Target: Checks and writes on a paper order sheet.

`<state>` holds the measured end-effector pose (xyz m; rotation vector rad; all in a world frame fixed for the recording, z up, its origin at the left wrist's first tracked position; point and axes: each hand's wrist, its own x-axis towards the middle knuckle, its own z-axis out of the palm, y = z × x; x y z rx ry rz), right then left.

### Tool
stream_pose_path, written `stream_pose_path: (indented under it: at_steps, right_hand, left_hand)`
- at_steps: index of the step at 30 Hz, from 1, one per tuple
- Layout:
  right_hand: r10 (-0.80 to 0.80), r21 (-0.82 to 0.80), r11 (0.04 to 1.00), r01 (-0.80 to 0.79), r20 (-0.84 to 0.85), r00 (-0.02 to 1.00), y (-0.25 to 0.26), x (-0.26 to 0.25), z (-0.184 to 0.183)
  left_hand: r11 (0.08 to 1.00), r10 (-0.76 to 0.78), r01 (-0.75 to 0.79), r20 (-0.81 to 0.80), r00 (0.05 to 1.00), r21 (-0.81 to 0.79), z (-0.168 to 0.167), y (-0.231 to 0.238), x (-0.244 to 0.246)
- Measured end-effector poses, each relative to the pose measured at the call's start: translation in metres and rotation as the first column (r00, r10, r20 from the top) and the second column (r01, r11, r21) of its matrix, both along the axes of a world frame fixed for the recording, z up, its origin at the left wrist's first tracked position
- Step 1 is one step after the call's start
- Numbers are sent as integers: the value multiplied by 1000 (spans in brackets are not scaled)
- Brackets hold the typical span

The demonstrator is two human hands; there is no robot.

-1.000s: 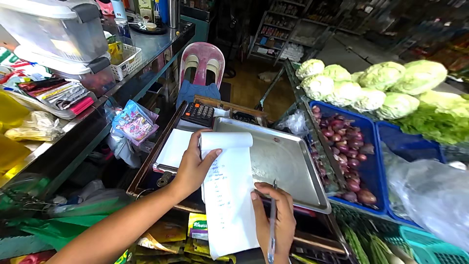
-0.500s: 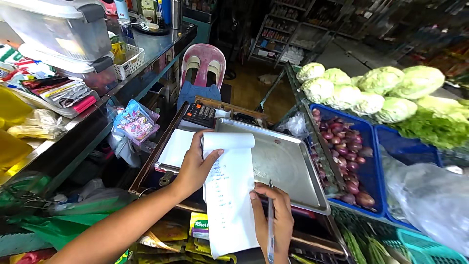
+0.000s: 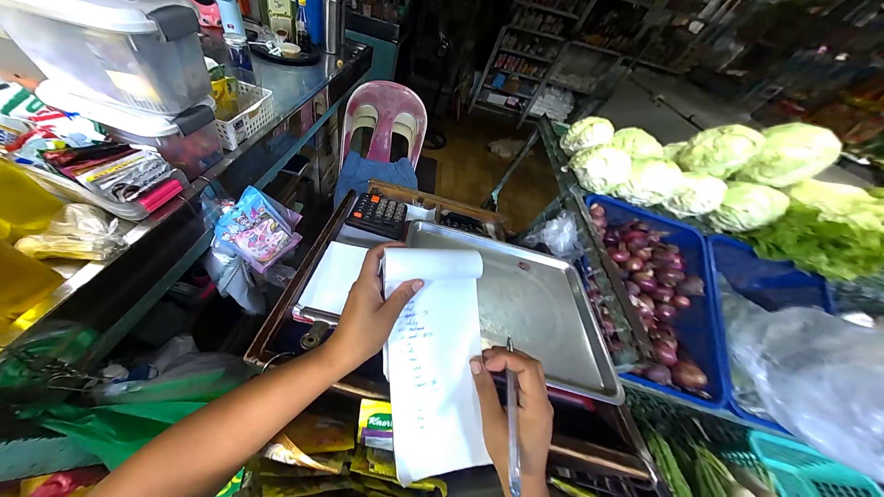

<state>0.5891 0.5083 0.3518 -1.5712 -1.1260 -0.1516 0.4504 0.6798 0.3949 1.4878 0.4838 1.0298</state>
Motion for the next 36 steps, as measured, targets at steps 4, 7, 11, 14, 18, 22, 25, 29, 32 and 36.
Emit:
stream_pose_path:
  at_steps: [4,7,11,14,18,22,25,29,32,36]
  right_hand:
    - [6,5,1000,-6,1,1000,0,0,1]
    - [6,10,1000,-6,9,1000,0,0,0]
    - [-2,9,1000,2,13,1000,0,0,0]
    - [-11,2,1000,11,16,1000,-1,-1,0]
    - [-3,5,1000,3,14,1000,-1,-1,-1]
    - [-2,13,1000,2,26,1000,0,-1,-1]
    - [-4,22,1000,3,35,999,0,-1,-1]
    - [5,46,999,-7,35,999,0,-1,-1]
    - [0,50,999,-2,42,999,1,-1,-1]
    - [-3,46,999,1,50,999,1,-1,-1]
  left_hand:
    - [1000,-6,6,7,1000,0,0,0,0]
    - [1000,-4,4,5,1000,-2,0,0,0]
    - [1000,-5,5,0,1000,-10,0,0,0]
    - [1000,-8,8,8,1000,-10,0,0,0]
    - [1000,-6,6,8,1000,-7,0,0,0]
    - [1000,-11,11,14,1000,-24,0,0,0]
    - [991,-28,30,19,999,-130,4,0,0]
    - [969,-71,79,41,997,-235,9,0,0]
    - [966,-90,101,57,994,-239,10,1,0]
    - [967,-93,105,65,994,-231,10,0,-1]
